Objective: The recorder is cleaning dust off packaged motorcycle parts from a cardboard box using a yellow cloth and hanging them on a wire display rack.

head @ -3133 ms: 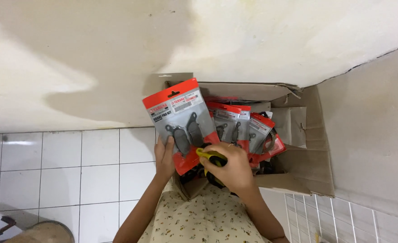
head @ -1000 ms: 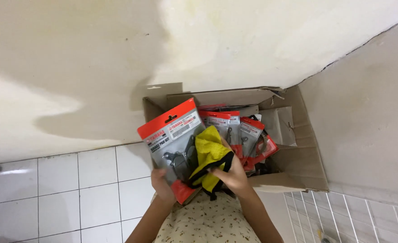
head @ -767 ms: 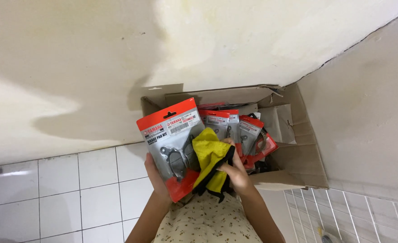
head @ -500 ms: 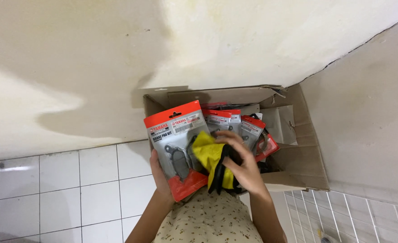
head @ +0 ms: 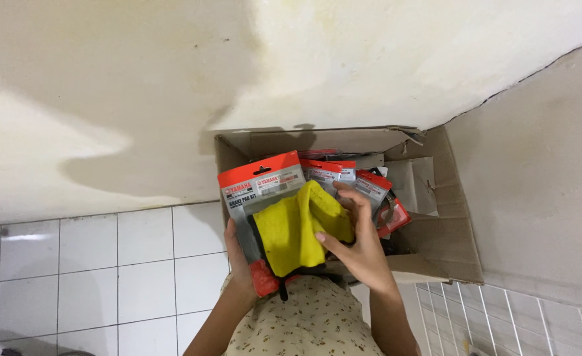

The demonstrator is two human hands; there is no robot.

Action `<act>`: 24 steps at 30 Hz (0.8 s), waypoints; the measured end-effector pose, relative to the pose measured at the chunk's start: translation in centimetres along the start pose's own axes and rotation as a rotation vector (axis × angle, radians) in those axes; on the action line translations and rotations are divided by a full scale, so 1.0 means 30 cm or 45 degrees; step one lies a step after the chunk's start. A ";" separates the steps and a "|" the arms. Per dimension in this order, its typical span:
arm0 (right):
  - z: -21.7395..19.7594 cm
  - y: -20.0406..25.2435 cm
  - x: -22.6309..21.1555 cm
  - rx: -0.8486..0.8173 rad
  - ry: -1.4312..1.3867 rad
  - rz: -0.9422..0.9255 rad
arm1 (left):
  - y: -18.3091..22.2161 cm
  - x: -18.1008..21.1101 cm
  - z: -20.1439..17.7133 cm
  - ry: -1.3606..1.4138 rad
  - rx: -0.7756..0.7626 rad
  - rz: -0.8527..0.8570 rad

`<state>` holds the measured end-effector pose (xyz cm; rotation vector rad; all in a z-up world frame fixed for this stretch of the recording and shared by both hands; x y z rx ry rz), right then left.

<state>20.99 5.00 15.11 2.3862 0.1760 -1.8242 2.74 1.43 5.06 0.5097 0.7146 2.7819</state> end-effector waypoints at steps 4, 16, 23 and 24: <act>-0.010 0.030 0.118 0.066 -0.101 -0.016 | -0.002 0.017 -0.018 -0.102 0.038 0.045; 0.050 0.054 0.166 -0.031 0.311 0.097 | -0.007 0.025 -0.014 -0.058 -0.068 0.064; 0.016 0.020 0.222 -0.039 -0.031 0.181 | -0.007 0.067 -0.033 -0.017 0.082 0.167; 0.004 0.018 0.250 -0.077 -0.133 0.201 | -0.005 0.078 -0.029 0.022 0.081 0.194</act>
Point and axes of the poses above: each hand's wrist, its own y-axis away from the middle knuckle, its own z-axis out of the palm, x = y × z, the point moved 6 cm from there along -y, towards the middle knuckle, and after that the axes turned 7 degrees about z, right-handed, at the moved point
